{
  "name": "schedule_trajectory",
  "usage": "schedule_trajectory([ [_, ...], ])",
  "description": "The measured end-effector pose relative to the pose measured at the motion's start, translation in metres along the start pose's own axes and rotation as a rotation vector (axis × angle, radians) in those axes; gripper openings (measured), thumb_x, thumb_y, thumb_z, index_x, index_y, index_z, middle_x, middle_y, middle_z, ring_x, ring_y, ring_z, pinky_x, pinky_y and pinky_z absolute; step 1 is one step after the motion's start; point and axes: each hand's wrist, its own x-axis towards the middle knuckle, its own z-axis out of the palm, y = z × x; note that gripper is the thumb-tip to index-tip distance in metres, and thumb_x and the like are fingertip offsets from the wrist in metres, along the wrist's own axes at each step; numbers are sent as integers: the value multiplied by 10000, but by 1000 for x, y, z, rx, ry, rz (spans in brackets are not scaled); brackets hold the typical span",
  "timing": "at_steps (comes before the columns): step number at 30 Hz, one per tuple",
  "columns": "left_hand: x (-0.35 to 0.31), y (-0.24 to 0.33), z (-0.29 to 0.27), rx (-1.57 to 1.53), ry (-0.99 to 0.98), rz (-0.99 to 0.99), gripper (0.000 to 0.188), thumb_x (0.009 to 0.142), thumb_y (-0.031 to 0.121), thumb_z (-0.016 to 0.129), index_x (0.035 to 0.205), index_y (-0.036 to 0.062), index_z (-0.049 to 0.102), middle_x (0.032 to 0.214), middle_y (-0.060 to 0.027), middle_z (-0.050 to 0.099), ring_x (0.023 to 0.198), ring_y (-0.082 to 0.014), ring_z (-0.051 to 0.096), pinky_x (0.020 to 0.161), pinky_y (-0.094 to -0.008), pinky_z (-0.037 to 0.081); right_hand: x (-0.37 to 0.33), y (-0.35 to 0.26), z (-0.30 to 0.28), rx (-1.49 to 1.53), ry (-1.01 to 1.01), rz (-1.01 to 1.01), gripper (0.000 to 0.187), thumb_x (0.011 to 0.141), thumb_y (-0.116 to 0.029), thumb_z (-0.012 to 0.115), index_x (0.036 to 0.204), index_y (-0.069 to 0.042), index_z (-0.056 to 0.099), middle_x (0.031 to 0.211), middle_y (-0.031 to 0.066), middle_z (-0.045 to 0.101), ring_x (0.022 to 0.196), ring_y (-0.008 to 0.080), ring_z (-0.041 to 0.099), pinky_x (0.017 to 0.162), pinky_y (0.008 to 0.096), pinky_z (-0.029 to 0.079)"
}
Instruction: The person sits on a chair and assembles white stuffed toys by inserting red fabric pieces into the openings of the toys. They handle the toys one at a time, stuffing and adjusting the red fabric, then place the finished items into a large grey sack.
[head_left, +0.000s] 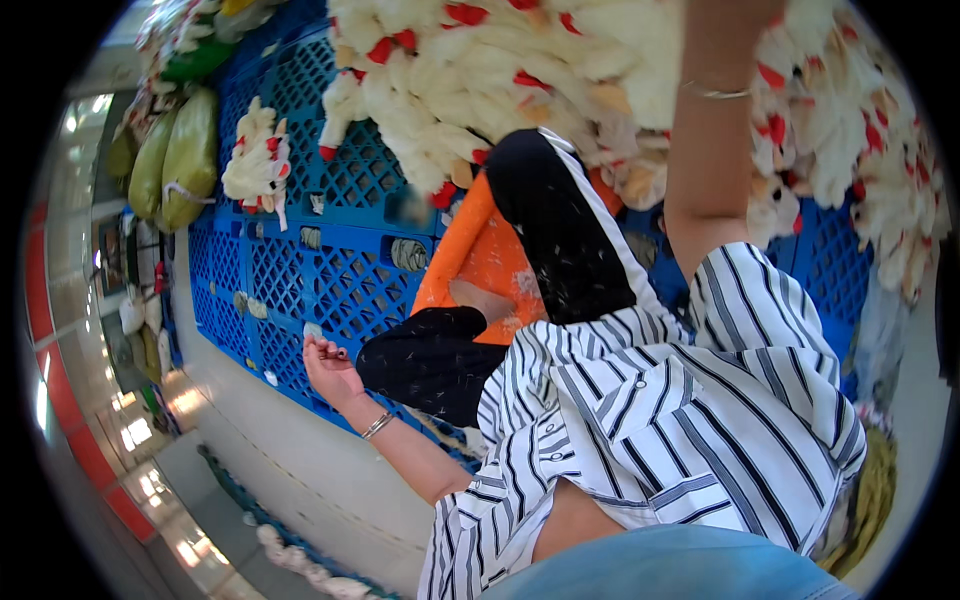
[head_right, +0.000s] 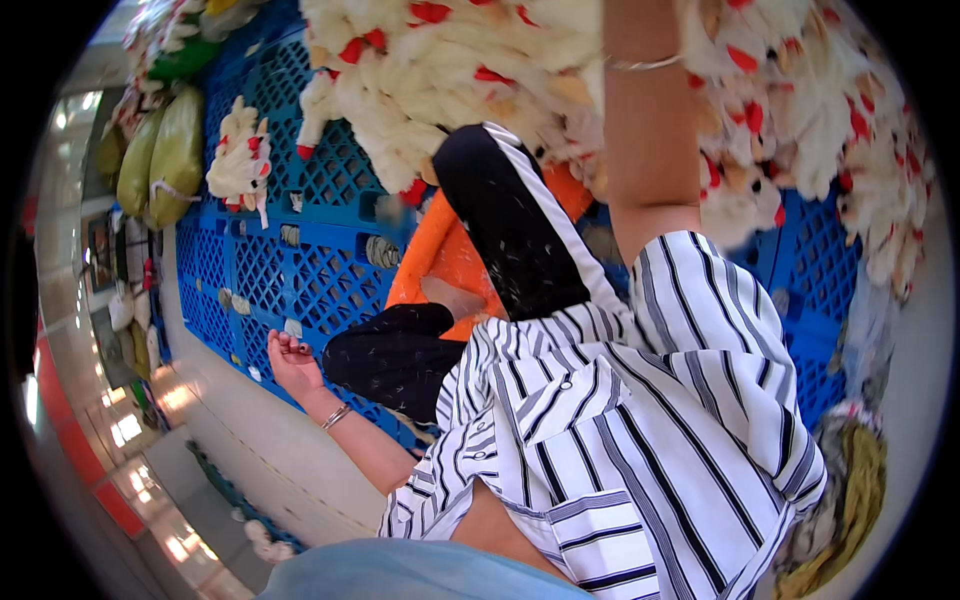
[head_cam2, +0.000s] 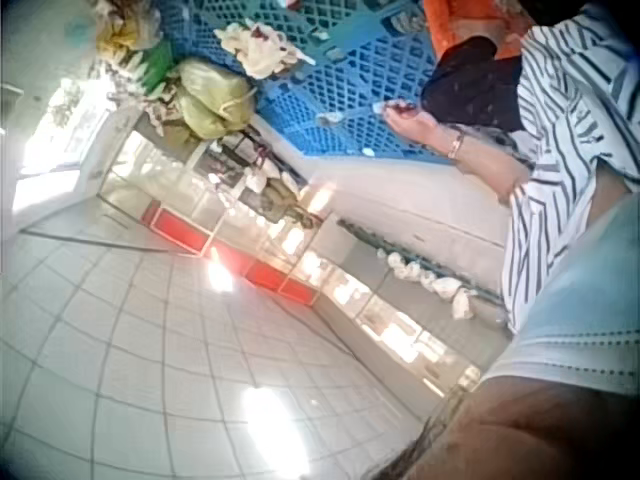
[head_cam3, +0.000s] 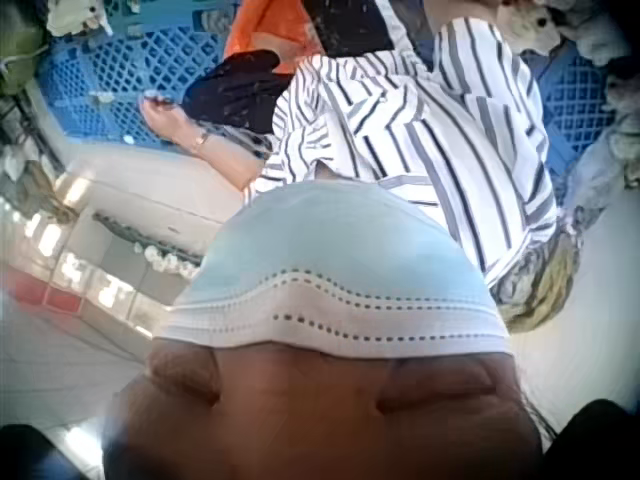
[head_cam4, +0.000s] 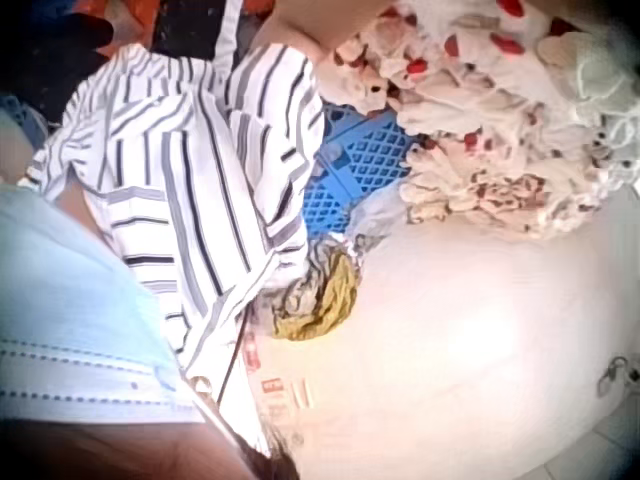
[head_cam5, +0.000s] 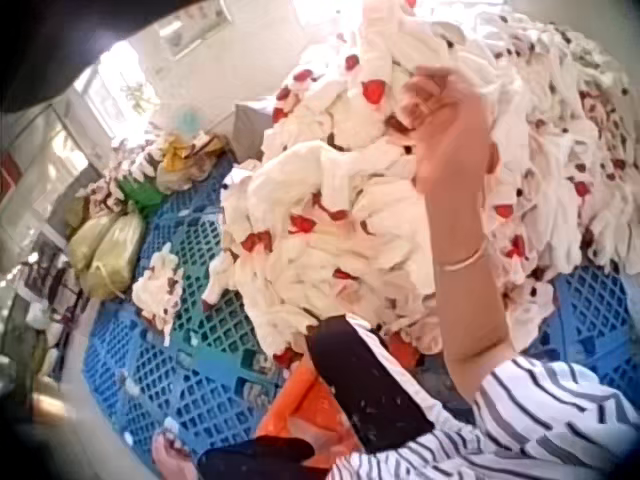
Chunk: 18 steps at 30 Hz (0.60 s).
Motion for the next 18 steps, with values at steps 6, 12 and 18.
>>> schedule_trajectory([
  [6, -4, -29, 12, 228, -88, -149, 207, 996, 174, 525, 1154, 47, 567, 871, -12, 589, 706, -80, 521, 614, -211, 429, -250, 83, -105, -776, -132, 818, 256, 939, -260, 559, 947, -24, 658, 851, 49, 678, 784, 149, 623, 733, 295, 513],
  [12, 0, -37, 7, 400, -32, -100, 235, 990, 144, 541, 1165, -12, 555, 865, -34, 616, 667, -78, 555, 533, -176, 442, -444, 55, -259, -1171, 25, 1186, 267, 841, -248, 585, 926, -7, 661, 902, 192, 682, 837, 328, 665, 759, 411, 509],
  [18, -6, -32, 24, 576, -107, -150, 232, 998, 145, 539, 1177, -1, 556, 863, -38, 631, 670, -68, 575, 543, -160, 455, -517, -19, -320, -1477, 26, 1311, 237, 857, -234, 562, 899, -13, 639, 923, 231, 661, 896, 408, 637, 791, 453, 504],
])
